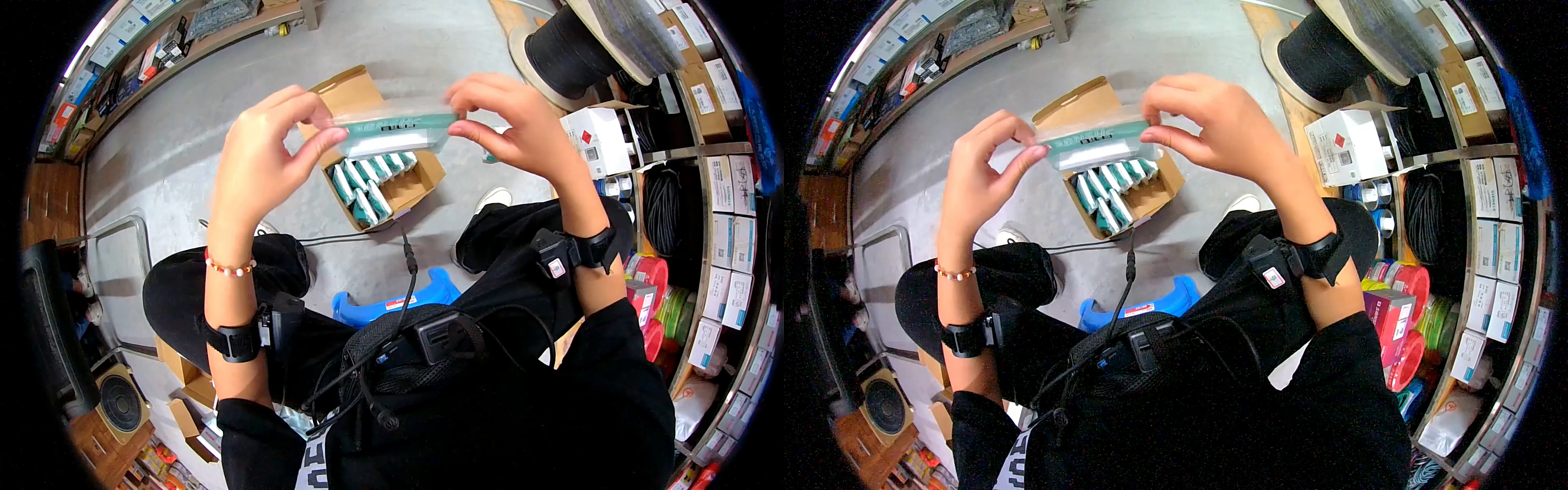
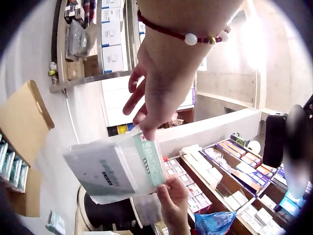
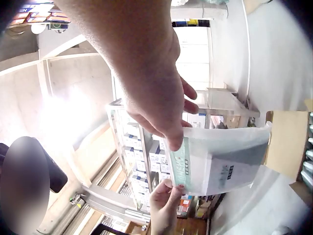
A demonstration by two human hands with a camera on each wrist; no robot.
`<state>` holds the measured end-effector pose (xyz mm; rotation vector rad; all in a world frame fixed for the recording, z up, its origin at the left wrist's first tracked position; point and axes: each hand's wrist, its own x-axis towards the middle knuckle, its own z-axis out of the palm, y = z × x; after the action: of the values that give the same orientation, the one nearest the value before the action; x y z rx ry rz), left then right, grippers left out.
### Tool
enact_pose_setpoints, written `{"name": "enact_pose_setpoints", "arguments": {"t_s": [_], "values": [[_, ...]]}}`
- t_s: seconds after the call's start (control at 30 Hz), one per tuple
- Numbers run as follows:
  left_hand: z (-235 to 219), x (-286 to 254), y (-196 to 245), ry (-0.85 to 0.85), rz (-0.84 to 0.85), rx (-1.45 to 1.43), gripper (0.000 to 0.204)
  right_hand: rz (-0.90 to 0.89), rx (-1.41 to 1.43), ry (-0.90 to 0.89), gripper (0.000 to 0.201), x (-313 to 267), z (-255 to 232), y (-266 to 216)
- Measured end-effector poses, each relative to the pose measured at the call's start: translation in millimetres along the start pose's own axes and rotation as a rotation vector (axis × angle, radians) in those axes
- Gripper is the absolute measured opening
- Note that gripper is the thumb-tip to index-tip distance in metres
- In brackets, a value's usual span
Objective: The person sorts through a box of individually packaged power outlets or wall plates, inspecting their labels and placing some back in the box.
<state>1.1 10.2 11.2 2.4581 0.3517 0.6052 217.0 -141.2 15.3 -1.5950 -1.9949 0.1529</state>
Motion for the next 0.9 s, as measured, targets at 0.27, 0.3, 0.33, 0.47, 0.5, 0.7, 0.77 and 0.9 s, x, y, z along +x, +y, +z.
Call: {"name": "enact_pose_setpoints", "arguments": {"t_s": [0.27, 0.3, 0.33, 0.47, 0.5, 0.7, 0.77, 0.9], "values": [[3, 7, 6, 0.283, 0.105, -0.123, 0.013, 0.095, 0.213, 0.305, 0.011, 3, 3, -14], [4, 8, 6, 0.301, 0.093, -0.152, 0.012, 0.091, 0.264, 0.342, 0.01, 4, 4, -13], [5, 8, 6, 0.318, 0.081, -0.182, 0.012, 0.088, 0.315, 0.378, 0.01, 4, 5, -12], [6, 12, 16, 0.412, -0.021, -0.455, 0.007, 0.099, 0.429, 0.533, 0.011, 6, 6, -11], [5, 13, 19, 0.412, -0.042, -0.488, 0.007, 0.136, 0.482, 0.551, 0.012, 8, 5, -14], [9, 15, 20, 0.413, -0.101, -0.553, 0.013, 0.25, 0.64, 0.597, 0.016, 12, -1, -22], [11, 16, 19, 0.427, -0.08, -0.6, 0.011, 0.257, 0.652, 0.61, 0.015, 11, 1, -19], [13, 17, 19, 0.457, -0.078, -0.653, 0.006, 0.236, 0.702, 0.624, 0.011, 11, 2, -17]]}}
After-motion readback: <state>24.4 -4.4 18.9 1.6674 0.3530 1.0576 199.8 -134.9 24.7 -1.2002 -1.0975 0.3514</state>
